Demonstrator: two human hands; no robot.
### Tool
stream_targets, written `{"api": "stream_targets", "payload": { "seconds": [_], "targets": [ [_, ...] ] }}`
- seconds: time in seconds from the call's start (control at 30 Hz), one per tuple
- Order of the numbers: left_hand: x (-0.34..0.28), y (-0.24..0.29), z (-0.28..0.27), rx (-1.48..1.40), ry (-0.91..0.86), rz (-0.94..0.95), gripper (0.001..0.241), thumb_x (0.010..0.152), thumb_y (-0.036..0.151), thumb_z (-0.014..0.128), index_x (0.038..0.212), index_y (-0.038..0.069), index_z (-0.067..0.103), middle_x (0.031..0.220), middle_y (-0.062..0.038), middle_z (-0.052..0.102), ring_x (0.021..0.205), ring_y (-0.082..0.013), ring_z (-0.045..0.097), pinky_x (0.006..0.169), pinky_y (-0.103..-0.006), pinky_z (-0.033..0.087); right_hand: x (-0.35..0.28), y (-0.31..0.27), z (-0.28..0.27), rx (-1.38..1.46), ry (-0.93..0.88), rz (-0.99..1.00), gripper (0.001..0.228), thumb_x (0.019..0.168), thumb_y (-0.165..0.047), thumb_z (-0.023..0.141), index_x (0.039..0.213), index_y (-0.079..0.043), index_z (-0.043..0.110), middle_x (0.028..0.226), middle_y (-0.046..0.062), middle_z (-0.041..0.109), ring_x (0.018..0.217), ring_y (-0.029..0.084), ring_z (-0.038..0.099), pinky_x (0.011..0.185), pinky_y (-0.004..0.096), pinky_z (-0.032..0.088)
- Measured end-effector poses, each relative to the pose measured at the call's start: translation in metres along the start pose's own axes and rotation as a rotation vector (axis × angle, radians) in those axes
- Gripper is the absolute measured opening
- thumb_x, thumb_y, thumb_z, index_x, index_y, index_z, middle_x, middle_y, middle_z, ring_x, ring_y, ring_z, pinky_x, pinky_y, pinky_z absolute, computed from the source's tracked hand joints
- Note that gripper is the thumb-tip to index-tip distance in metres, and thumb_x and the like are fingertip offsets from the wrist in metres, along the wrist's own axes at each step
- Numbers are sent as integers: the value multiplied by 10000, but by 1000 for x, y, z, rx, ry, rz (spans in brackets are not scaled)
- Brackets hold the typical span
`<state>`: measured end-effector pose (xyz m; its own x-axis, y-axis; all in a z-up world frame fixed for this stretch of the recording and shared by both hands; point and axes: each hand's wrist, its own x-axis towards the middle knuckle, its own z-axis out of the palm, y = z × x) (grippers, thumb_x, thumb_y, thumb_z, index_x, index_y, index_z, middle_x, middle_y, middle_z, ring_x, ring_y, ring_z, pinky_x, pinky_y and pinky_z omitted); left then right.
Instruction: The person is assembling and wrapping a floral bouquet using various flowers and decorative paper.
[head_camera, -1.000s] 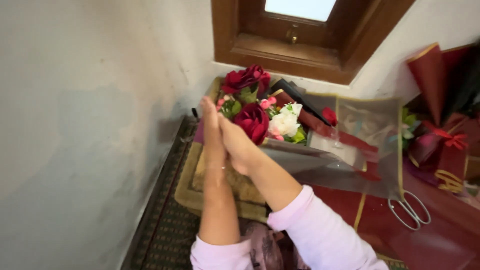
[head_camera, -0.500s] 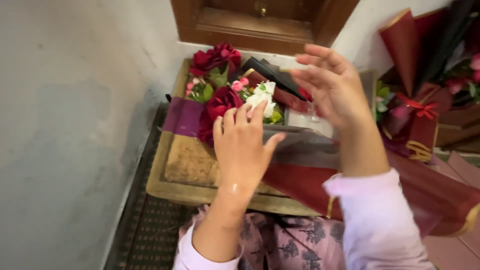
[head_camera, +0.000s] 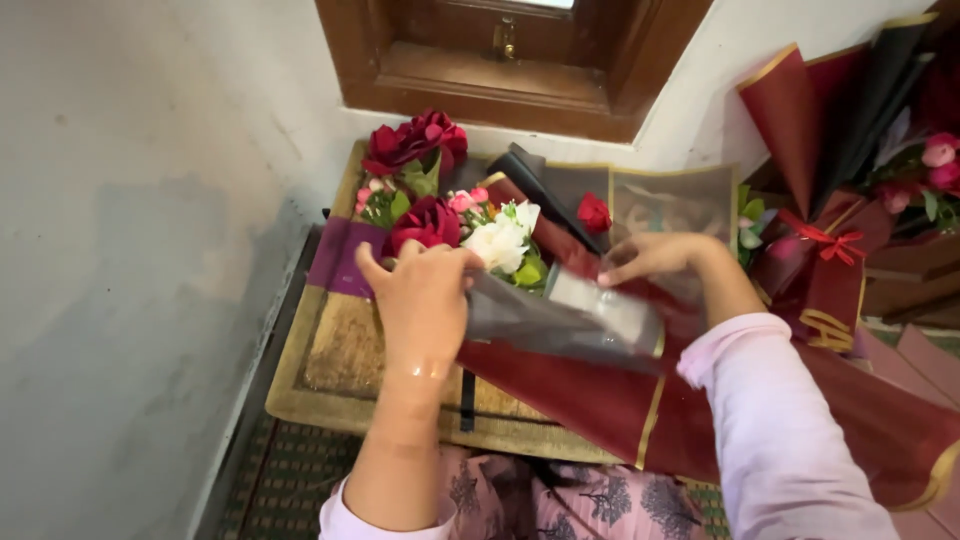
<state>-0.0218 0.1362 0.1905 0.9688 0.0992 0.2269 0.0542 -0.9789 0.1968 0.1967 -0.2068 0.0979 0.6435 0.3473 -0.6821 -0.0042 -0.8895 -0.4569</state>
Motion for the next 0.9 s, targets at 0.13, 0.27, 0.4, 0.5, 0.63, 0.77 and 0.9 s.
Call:
{"api": "stream_targets", "payload": {
  "seconds": [0.13,0.27,0.4,0.5,0.63,0.77,0.9],
  "targets": [
    [5,-4,1,4,49,-16,170,948,342,629,1015,490,678,915,189,656,1070,-87,511,1162,-668,104,-14,-10,26,20,-46,-24,661,780,-612,782,1170,-79,773,1086,112,752,1061,267,636,905,473,529],
    [-3,-1,-1,21,100,-18,215,957,239,604,1015,440,650,911,159,625,1096,-111,500,1137,-692,113,-47,-34,68,381,35,-33,645,717,-400,912,1188,-5,717,1022,120,698,977,273,656,773,444,562],
    [-11,24,-19,13,154,-2,276,901,255,682,1095,449,651,1014,148,636,1172,-139,497,1109,-695,182,-48,-19,85,696,184,-20,861,683,-206,950,1403,62,561,1158,184,598,1070,338,629,803,557,583],
    [-22,58,-39,-32,232,176,253,978,218,585,1086,433,664,964,80,583,1060,-191,483,1047,-643,255,-108,-56,90,747,249,-36,829,691,-146,908,1416,62,563,1159,180,624,1076,350,650,817,552,586],
    [-42,88,-25,-523,401,505,169,842,240,744,1008,261,713,942,20,657,927,-203,661,870,-410,488,-127,-40,83,820,395,-53,766,679,-82,900,1355,91,583,1080,187,629,981,361,659,748,587,577],
    [-49,97,-12,-698,-412,476,256,919,386,613,970,187,767,929,-117,768,947,-395,741,810,-539,586,-135,-25,90,944,536,-152,424,728,-98,875,1074,44,675,897,111,613,822,304,679,665,493,597],
    [-33,81,38,-629,-496,205,413,929,455,617,876,88,798,855,-159,775,936,-389,754,751,-524,594,-120,-36,114,1130,655,-282,424,734,-97,909,1025,32,629,863,117,613,794,315,684,655,471,594]
  ]
}}
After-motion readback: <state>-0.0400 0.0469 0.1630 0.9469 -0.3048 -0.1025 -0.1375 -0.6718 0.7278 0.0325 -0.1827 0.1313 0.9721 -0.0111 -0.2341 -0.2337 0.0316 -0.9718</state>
